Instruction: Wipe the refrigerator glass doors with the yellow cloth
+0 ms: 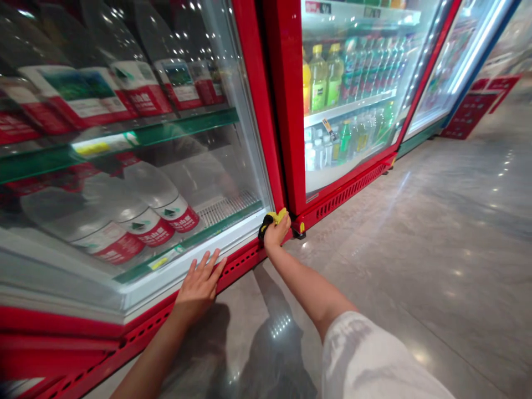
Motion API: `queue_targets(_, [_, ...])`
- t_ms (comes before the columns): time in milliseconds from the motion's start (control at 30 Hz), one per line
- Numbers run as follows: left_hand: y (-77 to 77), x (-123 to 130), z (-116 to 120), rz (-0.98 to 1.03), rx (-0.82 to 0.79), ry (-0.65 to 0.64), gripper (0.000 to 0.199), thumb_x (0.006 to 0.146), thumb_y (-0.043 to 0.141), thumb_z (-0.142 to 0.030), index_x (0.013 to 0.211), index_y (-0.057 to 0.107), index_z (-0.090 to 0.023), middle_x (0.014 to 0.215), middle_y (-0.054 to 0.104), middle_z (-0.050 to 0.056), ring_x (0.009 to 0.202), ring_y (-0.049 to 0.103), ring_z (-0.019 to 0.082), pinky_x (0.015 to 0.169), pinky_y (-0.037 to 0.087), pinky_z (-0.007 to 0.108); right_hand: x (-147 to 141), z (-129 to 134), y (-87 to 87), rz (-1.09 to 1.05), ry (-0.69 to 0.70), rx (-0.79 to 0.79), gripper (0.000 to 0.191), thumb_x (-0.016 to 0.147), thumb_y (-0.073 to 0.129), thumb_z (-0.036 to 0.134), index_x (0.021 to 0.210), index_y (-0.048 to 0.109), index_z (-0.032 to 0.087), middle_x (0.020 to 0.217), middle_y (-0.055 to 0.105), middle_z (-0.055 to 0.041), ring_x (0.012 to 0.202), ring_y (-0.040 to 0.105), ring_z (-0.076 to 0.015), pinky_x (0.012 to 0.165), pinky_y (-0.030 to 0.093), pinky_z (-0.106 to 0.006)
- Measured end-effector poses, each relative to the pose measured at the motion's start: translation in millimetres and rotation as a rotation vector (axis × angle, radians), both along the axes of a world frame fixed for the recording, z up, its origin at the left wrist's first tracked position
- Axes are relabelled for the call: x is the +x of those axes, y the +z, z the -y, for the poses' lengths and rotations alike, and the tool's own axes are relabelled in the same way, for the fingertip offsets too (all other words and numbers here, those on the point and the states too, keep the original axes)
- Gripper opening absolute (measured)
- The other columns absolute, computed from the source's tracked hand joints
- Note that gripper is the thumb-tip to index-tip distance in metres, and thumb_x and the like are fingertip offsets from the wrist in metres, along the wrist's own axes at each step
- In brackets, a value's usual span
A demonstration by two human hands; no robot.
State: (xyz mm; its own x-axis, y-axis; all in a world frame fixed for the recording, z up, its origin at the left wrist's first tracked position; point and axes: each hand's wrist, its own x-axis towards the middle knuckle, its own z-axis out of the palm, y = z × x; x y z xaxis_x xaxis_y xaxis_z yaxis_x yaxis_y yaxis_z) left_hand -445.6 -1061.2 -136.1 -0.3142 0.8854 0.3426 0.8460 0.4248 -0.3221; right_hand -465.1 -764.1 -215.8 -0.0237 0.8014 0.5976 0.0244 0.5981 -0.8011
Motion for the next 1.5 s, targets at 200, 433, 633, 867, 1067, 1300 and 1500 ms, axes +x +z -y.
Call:
queue_targets(200, [3.2,-2,-10,0.019,0.033,0.005,0.079,0.086,0.057,-0.012,0.161,0.034,-0.026,0.168,0.028,0.007,0.157,0.024,0.028,0.13,0.018,0.05,-1,-9,6.4,0.066,-0.064,0.091,0.073,0.09,0.038,0.016,0.161,0.02,0.011,0.141,0.051,-0.0251,0.134,0.054,-0.0282,0.106,0.051,-0.051])
queue_targets(433, [10.7,0,-15,0.043,-0.007,0.013,0.081,0.088,0.056,-0.016,0.163,0.027,-0.026,0.168,0.027,0.007,0.156,0.027,0.028,0.131,0.017,0.05,6,-19,29.7,0.094,-0.022,0.216,0.073,0.092,0.033,0.015,0.163,0.014,0.016,0.142,0.051,-0.023,0.133,0.054,-0.0281,0.105,0.051,-0.048])
queue_targets(633, [12.5,-1,-15,0.063,-0.011,0.011,0.085,0.087,0.055,-0.015,0.164,0.023,-0.026,0.169,0.026,0.008,0.156,0.028,0.029,0.13,0.019,0.053,0,-23,47.5,0.083,0.055,0.135,0.072,0.095,0.04,0.025,0.162,0.015,0.017,0.153,0.038,-0.0246,0.145,0.041,-0.0312,0.116,0.041,-0.057])
queue_targets(867, [11.5,-3,-13,0.077,-0.041,0.025,0.082,0.086,0.056,-0.015,0.163,0.03,-0.024,0.168,0.028,0.008,0.157,0.026,0.029,0.128,0.025,0.052,8,-11,31.0,0.11,0.088,-0.049,0.072,0.095,0.032,0.023,0.162,0.011,0.008,0.146,0.045,-0.03,0.138,0.05,-0.0338,0.111,0.044,-0.059])
queue_targets(1067, [13.8,-2,-5,0.051,-0.054,0.022,0.08,0.085,0.056,-0.014,0.161,0.035,-0.024,0.168,0.028,0.009,0.156,0.027,0.028,0.129,0.023,0.049,9,8,86.0,0.091,0.192,0.13,0.072,0.1,0.044,0.038,0.164,0.015,0.019,0.166,0.021,-0.0229,0.157,0.021,-0.0347,0.12,0.033,-0.061])
queue_targets(1300, [9.1,-3,4,0.036,-0.029,0.036,0.081,0.082,0.055,-0.01,0.16,0.037,-0.023,0.169,0.028,0.008,0.157,0.025,0.027,0.13,0.022,0.05,43,24,47.4,0.235,0.358,0.313,0.071,0.09,0.044,0.016,0.16,0.03,0.022,0.162,0.031,-0.0182,0.154,0.028,-0.031,0.121,0.034,-0.057])
queue_targets(1500, [10.7,-2,8,0.014,-0.045,0.043,0.079,0.081,0.056,-0.008,0.158,0.041,-0.022,0.169,0.028,0.009,0.159,0.018,0.026,0.129,0.023,0.05,30,50,71.0,0.184,0.284,0.243,0.077,0.092,0.042,0.018,0.164,0.015,0.02,0.167,0.023,-0.0194,0.157,0.021,-0.033,0.121,0.031,-0.062])
